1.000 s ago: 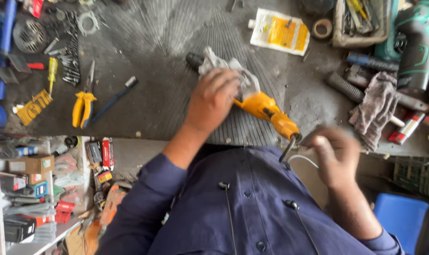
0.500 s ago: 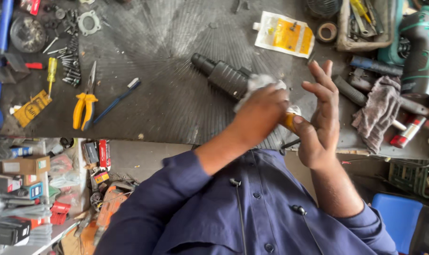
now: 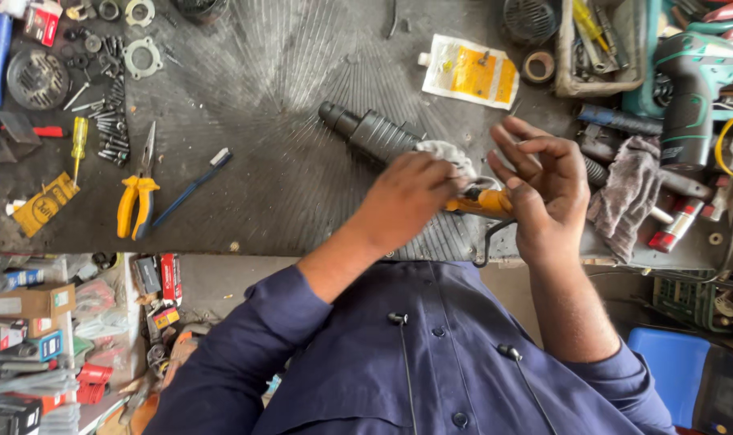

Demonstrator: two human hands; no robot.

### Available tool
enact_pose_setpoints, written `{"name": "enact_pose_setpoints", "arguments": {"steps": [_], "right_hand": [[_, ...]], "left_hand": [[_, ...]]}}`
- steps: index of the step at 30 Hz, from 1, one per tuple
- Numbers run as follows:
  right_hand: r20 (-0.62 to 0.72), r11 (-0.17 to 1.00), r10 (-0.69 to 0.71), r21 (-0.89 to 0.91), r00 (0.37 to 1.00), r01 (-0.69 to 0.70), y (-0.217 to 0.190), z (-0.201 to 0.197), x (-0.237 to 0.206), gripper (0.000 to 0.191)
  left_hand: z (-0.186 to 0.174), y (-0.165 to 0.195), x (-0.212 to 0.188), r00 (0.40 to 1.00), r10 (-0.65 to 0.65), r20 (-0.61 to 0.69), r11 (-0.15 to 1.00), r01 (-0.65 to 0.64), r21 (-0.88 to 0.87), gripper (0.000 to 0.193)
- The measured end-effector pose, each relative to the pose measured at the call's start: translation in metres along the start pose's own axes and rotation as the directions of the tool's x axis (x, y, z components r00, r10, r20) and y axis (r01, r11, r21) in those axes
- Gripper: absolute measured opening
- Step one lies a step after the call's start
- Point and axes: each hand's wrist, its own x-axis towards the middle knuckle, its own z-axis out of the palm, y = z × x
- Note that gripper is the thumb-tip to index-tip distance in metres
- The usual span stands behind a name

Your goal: The person holds a yellow rotary hammer drill on a workshop bench and wipes its body, handle and chuck area with a cloth, turning the drill to reach different sides. At the end they set the drill down and gather a yellow extension cord from the bench.

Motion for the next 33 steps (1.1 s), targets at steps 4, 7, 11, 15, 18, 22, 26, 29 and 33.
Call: {"name": "enact_pose_setpoints", "arguments": {"steps": [4, 7, 11, 15, 18, 22, 26, 29, 33], "right_hand": [[-0.076, 1.0, -0.016, -0.011, 0.997, 0.016, 0.007, -0.009, 0.012, 0.022], [-0.186, 1.0, -0.021, -0.005, 0.982, 0.02, 0.019, -0.019, 0.037, 0.013], [-0.301, 0.998, -0.004, -0.056, 0.954, -0.014, 0.036, -0.041, 0.076, 0.015], [-0.355, 0.996, 0.06, -0.04, 0.933, -0.08, 0.05, -0.055, 0.1, 0.028], [-0.397, 0.991, 0.049, -0.096, 0.917, -0.094, 0.056, -0.059, 0.103, 0.034], [-0.384, 0.987, 0.049, -0.125, 0.922, -0.104, 0.057, -0.061, 0.103, 0.037], [-0.345, 0.984, 0.02, -0.162, 0.938, -0.081, 0.057, -0.062, 0.106, 0.038], [-0.338, 0.984, 0.0, -0.166, 0.941, -0.06, 0.057, -0.062, 0.104, 0.038], [-0.326, 0.992, -0.008, -0.12, 0.945, -0.033, 0.056, -0.061, 0.101, 0.039]], "left_hand": [[-0.012, -0.022, -0.024, 0.971, 0.0, -0.237, 0.977, 0.051, 0.209, 0.025], [-0.018, -0.034, -0.034, 0.954, 0.018, -0.301, 0.982, 0.039, 0.185, 0.018], [-0.002, -0.033, -0.031, 0.942, 0.01, -0.336, 0.99, 0.039, 0.139, 0.018], [0.029, -0.022, -0.014, 0.927, -0.033, -0.374, 0.992, 0.076, 0.101, 0.019], [0.054, 0.006, 0.003, 0.934, 0.082, -0.347, 0.997, -0.072, 0.041, 0.027], [0.055, 0.016, 0.01, 0.951, 0.178, -0.254, 0.984, -0.176, 0.03, 0.01], [0.014, -0.035, -0.015, 0.946, 0.159, -0.282, 0.968, -0.092, 0.235, 0.026], [-0.001, -0.063, -0.028, 0.899, -0.189, -0.396, 0.948, 0.272, 0.167, 0.03], [-0.001, -0.071, -0.012, 0.729, -0.402, -0.554, 0.885, 0.464, -0.032, 0.026]]}}
